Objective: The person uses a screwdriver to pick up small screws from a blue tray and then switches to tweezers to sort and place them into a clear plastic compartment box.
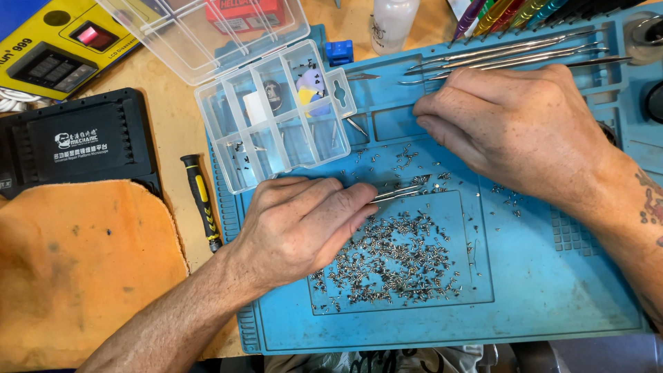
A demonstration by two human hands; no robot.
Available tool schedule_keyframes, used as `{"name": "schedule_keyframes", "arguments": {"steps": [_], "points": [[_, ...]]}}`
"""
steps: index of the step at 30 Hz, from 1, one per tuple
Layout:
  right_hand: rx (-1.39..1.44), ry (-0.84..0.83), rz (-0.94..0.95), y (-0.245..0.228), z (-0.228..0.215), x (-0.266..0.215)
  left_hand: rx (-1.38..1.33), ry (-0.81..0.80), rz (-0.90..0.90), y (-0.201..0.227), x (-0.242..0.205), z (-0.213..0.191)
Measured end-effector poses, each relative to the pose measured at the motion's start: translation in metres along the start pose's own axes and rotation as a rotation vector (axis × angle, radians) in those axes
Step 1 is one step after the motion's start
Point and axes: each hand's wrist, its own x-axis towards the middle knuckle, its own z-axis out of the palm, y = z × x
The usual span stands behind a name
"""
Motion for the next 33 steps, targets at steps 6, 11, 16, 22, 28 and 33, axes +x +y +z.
{"name": "schedule_keyframes", "arguments": {"steps": [6, 11, 16, 22, 28, 33], "points": [[-0.014, -0.002, -0.002, 0.0001, 0.0001, -0.0001, 0.019, 0.005, -0.001, 0.0001, -0.0008, 0.0004], [-0.015, -0.011, 0.002, 0.0, -0.0001, -0.0011, 0.032, -0.006, -0.001, -0.0011, -0.0012, 0.0014], [-0.022, -0.001, -0.006, 0.001, 0.0006, -0.0024, 0.012, 0.01, 0.002, 0.0, -0.0013, -0.0001], [-0.027, -0.022, 0.001, -0.0002, -0.0014, -0.0019, 0.021, -0.021, -0.002, -0.0007, -0.0014, 0.0012], [-0.035, -0.021, -0.011, 0.0002, -0.0013, -0.0021, 0.026, -0.015, 0.001, -0.0009, -0.0012, 0.0013], [-0.003, -0.03, -0.006, 0.0003, -0.0017, -0.0019, 0.03, -0.031, -0.002, -0.0021, -0.0012, 0.0019]]}}
